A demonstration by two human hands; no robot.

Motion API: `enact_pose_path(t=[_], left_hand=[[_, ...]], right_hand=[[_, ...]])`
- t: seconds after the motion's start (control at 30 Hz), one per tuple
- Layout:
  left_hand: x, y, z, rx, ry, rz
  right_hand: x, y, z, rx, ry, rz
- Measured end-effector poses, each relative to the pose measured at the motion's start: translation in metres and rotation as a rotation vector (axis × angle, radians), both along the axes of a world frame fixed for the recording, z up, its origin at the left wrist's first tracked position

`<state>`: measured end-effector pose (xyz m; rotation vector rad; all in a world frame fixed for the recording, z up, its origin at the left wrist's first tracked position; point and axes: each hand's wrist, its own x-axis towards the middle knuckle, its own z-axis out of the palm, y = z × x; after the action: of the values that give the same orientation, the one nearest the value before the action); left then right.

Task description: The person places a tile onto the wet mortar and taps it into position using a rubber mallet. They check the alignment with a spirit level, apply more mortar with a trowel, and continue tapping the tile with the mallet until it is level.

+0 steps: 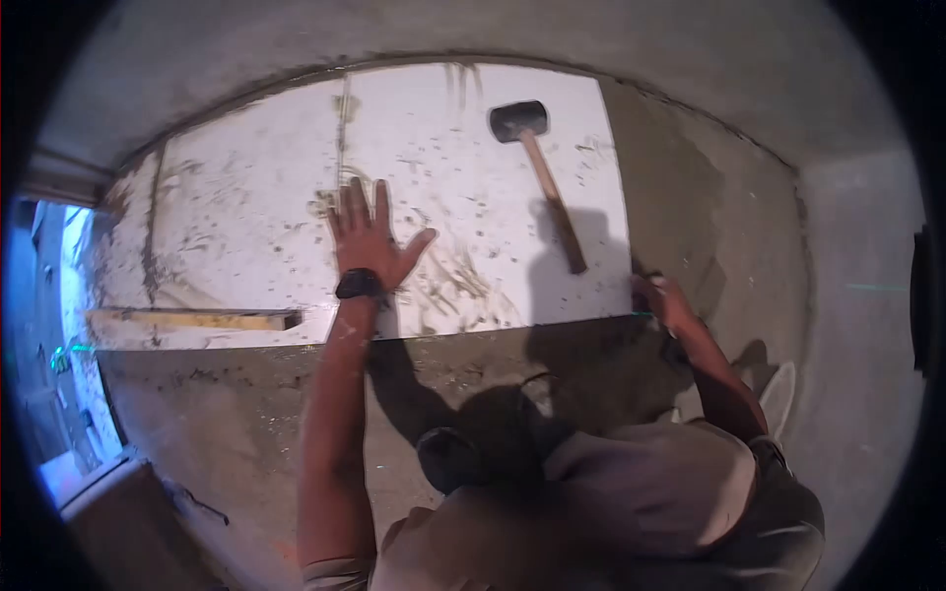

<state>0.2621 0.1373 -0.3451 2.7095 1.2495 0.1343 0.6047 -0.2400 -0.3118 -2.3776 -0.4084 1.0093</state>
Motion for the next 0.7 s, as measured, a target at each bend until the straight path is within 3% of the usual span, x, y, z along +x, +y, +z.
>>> enact_pose_path(t=[0.2,0.7], left_hand=[[0.002,0.000,0.010,-0.056,0.060,-0.001],[0.000,0.000,0.015,-0.104,0.032,0.017]], right_hand=[[-0.012,0.020,0.030,-0.010,0.147,-0.062],[-0.001,0.003,0.010,0.053,0.096,-0.009]])
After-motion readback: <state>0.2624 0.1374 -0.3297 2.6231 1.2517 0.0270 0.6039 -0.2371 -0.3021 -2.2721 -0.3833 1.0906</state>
